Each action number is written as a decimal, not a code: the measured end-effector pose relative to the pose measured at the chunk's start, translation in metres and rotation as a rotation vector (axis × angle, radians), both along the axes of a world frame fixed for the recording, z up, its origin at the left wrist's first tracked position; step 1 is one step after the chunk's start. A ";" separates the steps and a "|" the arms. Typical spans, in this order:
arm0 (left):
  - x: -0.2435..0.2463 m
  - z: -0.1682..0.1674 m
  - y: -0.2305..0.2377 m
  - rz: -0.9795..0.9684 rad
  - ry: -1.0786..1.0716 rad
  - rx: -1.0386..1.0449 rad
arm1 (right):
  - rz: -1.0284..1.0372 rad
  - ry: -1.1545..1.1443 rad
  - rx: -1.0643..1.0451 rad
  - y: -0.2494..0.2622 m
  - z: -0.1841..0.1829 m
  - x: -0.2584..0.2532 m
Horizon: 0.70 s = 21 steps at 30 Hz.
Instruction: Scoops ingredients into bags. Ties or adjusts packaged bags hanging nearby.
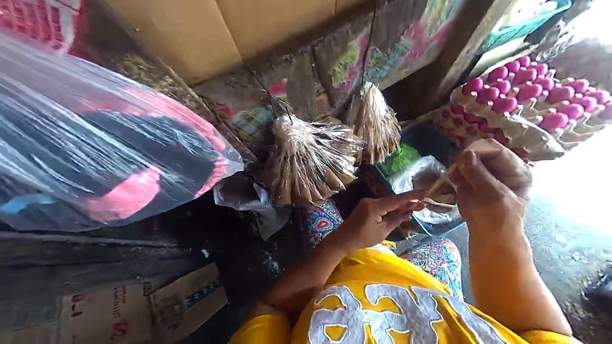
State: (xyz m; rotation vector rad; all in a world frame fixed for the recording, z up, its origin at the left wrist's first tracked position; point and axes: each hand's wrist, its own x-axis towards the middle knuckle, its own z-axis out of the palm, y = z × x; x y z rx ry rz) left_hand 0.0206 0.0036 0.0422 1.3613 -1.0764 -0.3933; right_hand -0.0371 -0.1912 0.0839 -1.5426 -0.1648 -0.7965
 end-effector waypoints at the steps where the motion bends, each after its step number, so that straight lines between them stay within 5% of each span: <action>1: 0.002 -0.004 -0.002 0.038 0.016 0.030 | -0.001 0.036 -0.046 -0.001 -0.002 0.003; 6: 0.027 -0.004 -0.009 0.186 0.175 0.085 | 0.061 0.279 -0.155 0.002 -0.009 0.023; 11: 0.056 0.020 -0.031 0.340 0.174 -0.043 | 0.001 0.313 -0.281 0.003 -0.021 0.045; 21: 0.096 0.018 -0.047 0.401 0.140 0.020 | -0.049 0.402 -0.426 -0.004 -0.013 0.069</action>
